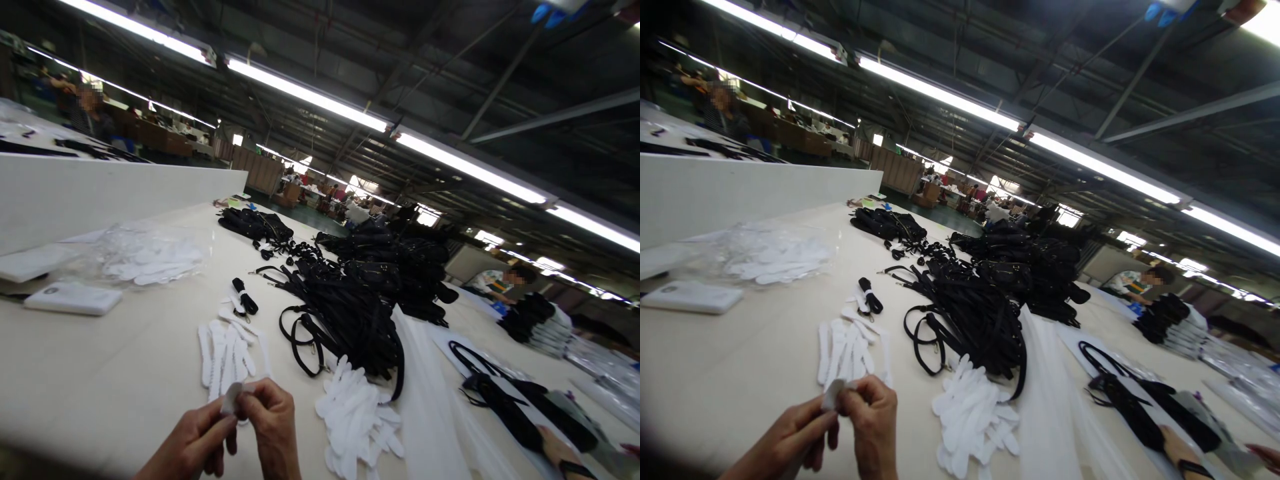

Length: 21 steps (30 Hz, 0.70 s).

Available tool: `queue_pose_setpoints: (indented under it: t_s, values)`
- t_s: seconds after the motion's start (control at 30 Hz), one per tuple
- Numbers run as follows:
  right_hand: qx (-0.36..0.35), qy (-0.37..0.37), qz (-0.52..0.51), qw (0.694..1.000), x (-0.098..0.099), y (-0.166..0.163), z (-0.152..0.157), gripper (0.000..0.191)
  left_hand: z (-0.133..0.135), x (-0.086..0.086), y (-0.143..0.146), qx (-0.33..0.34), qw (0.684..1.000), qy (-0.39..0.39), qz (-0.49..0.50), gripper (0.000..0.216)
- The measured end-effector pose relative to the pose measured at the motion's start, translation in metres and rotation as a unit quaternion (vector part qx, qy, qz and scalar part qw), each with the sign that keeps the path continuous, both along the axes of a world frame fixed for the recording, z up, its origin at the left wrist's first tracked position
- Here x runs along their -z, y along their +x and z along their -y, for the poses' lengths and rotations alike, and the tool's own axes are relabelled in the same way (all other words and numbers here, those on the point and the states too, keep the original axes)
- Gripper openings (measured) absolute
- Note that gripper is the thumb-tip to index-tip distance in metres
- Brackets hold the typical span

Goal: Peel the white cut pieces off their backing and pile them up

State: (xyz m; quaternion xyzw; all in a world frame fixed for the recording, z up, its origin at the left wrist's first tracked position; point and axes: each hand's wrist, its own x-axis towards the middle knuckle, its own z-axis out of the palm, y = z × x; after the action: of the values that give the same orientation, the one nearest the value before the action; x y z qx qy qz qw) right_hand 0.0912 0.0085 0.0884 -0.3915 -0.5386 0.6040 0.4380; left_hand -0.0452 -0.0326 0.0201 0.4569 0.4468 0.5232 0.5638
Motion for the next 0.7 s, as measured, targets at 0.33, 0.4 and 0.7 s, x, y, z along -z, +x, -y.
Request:
queue_pose_setpoints:
  t_s: [0.33, 0.4, 0.7]
  values:
    - [0.087, 0.012, -0.019, 0.996, 0.021, 0.003, -0.009, 0.021, -0.013, 0.001, -0.002, -0.073, 0.993, -0.077, 0.047, 0.051]
    - [0.114, 0.017, -0.020, 0.993, 0.030, 0.009, -0.016, 0.027, -0.019, 0.001, -0.006, -0.121, 0.982, -0.092, 0.114, 0.053]
    - [0.215, 0.074, 0.192, 0.955, 0.059, 0.124, -0.075, 0.034, -0.017, -0.008, -0.028, -0.064, 0.953, -0.104, 0.276, 0.039]
